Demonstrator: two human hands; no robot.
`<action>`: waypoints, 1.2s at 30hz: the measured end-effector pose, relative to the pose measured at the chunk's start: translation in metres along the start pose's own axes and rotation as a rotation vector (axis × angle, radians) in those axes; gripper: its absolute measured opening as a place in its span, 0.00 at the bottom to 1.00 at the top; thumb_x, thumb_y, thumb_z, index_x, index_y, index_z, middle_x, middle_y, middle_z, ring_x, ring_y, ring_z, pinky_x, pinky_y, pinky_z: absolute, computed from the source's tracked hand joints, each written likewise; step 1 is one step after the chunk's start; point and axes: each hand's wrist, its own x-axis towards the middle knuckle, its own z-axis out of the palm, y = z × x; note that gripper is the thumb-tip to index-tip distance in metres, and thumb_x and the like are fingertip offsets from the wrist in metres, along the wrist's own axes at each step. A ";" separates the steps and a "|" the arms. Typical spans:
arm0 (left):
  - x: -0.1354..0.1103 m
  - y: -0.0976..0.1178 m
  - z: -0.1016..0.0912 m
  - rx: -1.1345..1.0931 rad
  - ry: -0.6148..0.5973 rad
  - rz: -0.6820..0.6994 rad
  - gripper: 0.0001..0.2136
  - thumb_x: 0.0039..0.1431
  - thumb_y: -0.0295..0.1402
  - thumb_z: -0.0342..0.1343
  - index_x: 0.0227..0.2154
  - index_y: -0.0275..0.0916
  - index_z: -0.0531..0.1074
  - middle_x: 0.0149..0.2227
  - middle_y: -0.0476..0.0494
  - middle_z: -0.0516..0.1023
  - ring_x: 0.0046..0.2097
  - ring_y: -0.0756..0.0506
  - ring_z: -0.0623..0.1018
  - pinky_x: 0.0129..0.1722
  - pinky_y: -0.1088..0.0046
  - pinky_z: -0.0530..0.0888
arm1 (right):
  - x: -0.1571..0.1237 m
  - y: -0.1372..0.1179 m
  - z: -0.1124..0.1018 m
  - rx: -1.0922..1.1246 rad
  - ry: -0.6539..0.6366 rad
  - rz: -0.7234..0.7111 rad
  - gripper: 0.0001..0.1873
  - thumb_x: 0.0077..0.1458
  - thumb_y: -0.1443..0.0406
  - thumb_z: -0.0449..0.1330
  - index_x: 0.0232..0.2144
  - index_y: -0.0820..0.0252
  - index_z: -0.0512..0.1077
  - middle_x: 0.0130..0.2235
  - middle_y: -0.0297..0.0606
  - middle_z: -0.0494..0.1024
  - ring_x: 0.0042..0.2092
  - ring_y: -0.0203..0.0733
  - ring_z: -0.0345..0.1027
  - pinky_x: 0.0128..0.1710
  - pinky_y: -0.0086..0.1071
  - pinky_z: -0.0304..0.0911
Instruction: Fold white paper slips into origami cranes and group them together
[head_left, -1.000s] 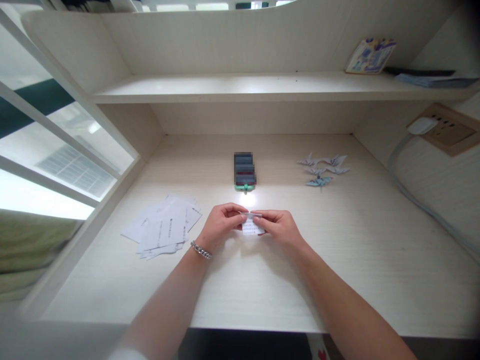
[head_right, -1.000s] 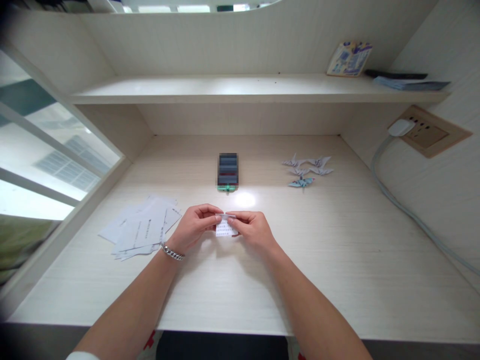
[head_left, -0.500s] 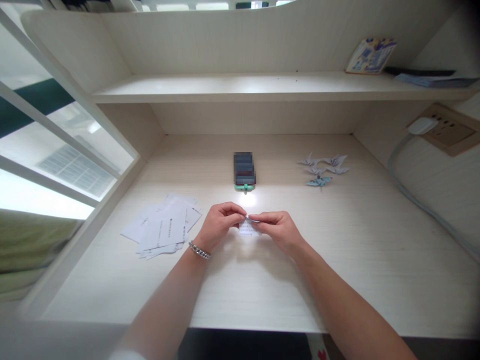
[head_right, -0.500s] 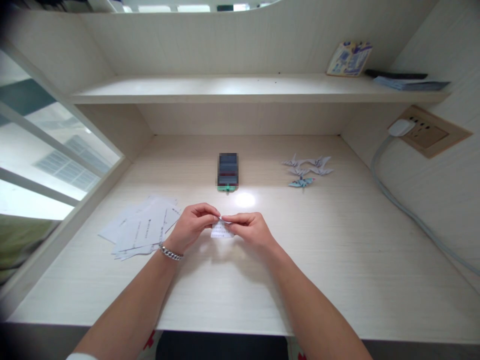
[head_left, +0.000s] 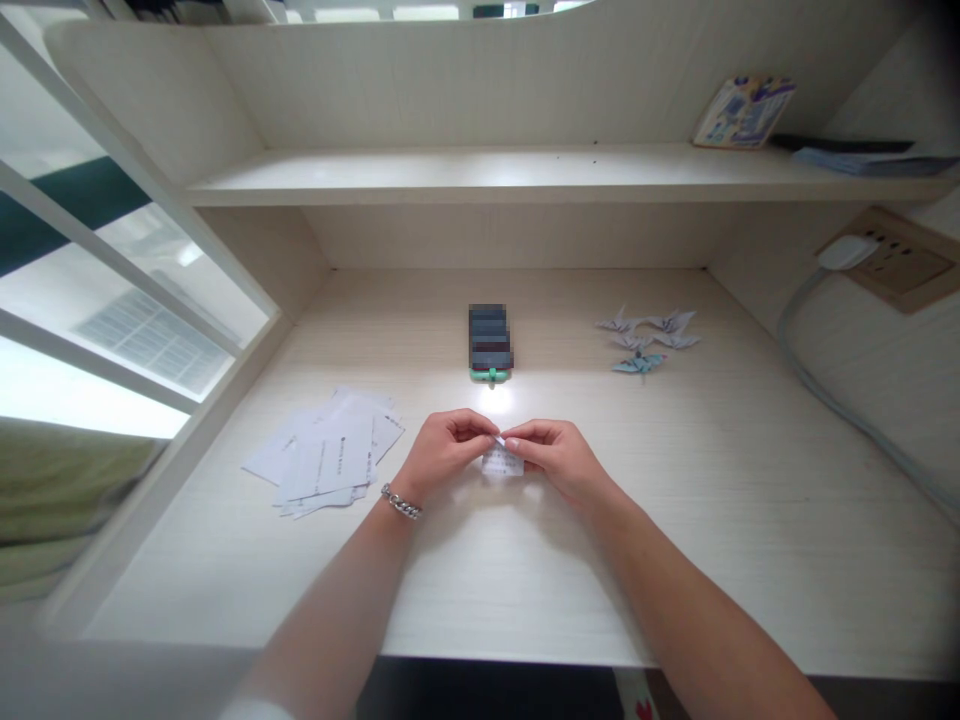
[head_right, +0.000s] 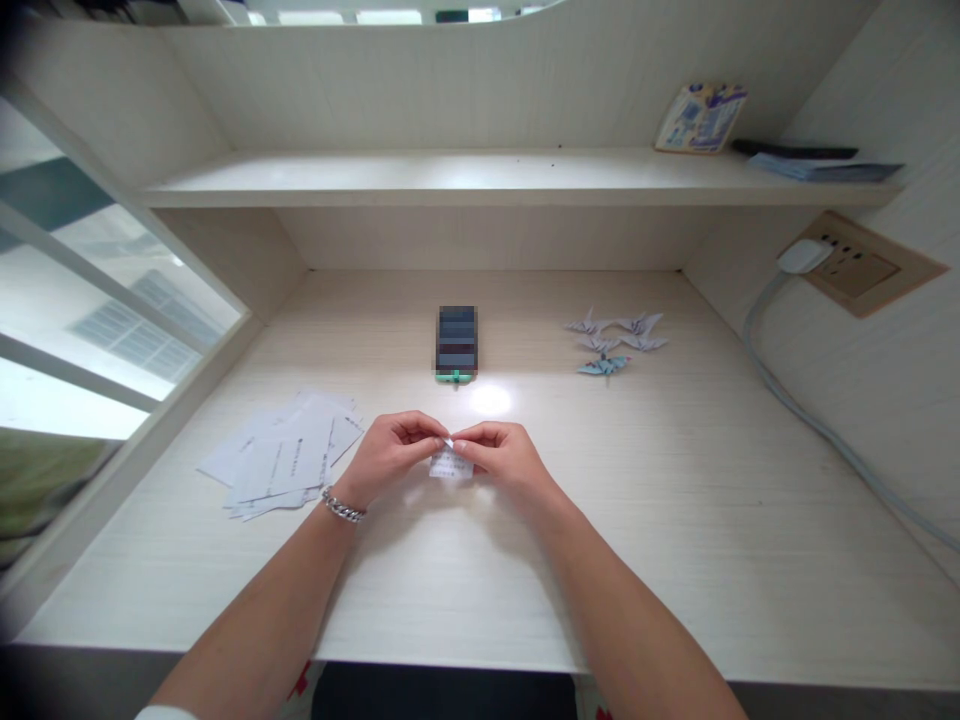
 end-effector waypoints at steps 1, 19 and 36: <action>0.000 -0.001 0.000 -0.011 0.006 -0.008 0.05 0.48 0.31 0.59 0.28 0.35 0.76 0.29 0.43 0.78 0.32 0.49 0.75 0.33 0.75 0.71 | 0.000 0.000 0.000 -0.014 -0.005 -0.014 0.14 0.39 0.60 0.68 0.30 0.62 0.78 0.28 0.39 0.78 0.29 0.37 0.69 0.27 0.30 0.63; 0.003 -0.007 0.006 -0.180 0.068 -0.094 0.07 0.50 0.29 0.56 0.32 0.34 0.76 0.30 0.44 0.77 0.31 0.50 0.74 0.31 0.75 0.72 | -0.001 -0.001 0.002 0.012 0.089 0.004 0.15 0.33 0.62 0.71 0.28 0.63 0.79 0.27 0.41 0.79 0.28 0.39 0.70 0.28 0.31 0.63; 0.001 -0.009 0.008 -0.254 0.100 -0.120 0.13 0.44 0.32 0.64 0.34 0.32 0.74 0.30 0.40 0.79 0.33 0.47 0.77 0.33 0.74 0.73 | 0.000 -0.002 0.002 -0.170 0.075 -0.103 0.15 0.38 0.61 0.68 0.31 0.62 0.79 0.31 0.43 0.81 0.32 0.44 0.73 0.33 0.36 0.67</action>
